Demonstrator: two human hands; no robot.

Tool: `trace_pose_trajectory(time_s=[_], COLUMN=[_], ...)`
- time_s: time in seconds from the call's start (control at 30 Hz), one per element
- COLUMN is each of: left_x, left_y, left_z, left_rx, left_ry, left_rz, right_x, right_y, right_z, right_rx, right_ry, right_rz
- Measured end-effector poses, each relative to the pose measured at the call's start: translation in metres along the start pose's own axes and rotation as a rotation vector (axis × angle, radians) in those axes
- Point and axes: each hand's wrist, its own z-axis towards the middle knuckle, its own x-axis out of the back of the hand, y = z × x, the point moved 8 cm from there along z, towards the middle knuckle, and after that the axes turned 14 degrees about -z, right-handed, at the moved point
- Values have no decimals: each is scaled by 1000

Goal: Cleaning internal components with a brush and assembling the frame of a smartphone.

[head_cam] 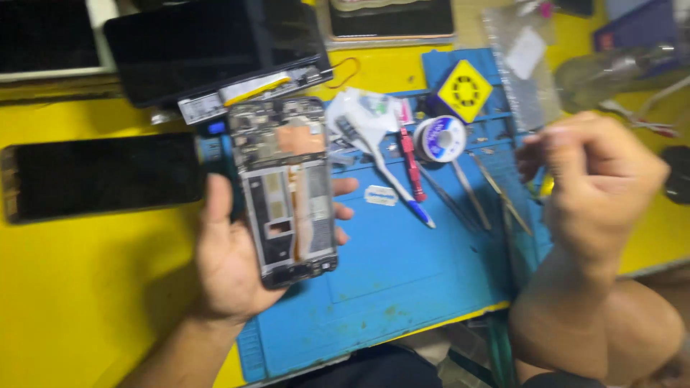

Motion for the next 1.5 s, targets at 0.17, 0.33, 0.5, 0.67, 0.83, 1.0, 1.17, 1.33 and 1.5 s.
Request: trace_pose_trajectory(time_s=[0.17, 0.33, 0.5, 0.67, 0.83, 1.0, 1.17, 1.33, 1.5], left_x=[-9, -7, 9, 52, 44, 29, 31, 49, 14], left_y=[11, 6, 3, -12, -13, 2, 4, -7, 4], left_z=[-1, -4, -2, -4, -6, -9, -9, -7, -9], left_rx=[-95, -98, -64, 23, 83, 10, 32, -365, 75], left_ry=[-28, -40, -21, 164, 233, 288, 459, -177, 441], left_rz=[108, 82, 126, 127, 421, 597, 865, 1544, 972], right_x=[-16, -25, -38, -110, -144, -83, -81, -105, -99], right_y=[-1, 11, -1, -39, -14, -46, -81, -105, -104], right_z=[4, -9, -27, -43, -33, -28, -64, -94, -84], right_rx=[18, -27, 18, 431, 285, 307, 626, 791, 773], right_ry=[-224, -405, -416, -467, -550, -295, -297, -419, -384], right_rz=[-425, -566, -502, -469, -784, -480, -394, -295, -254])
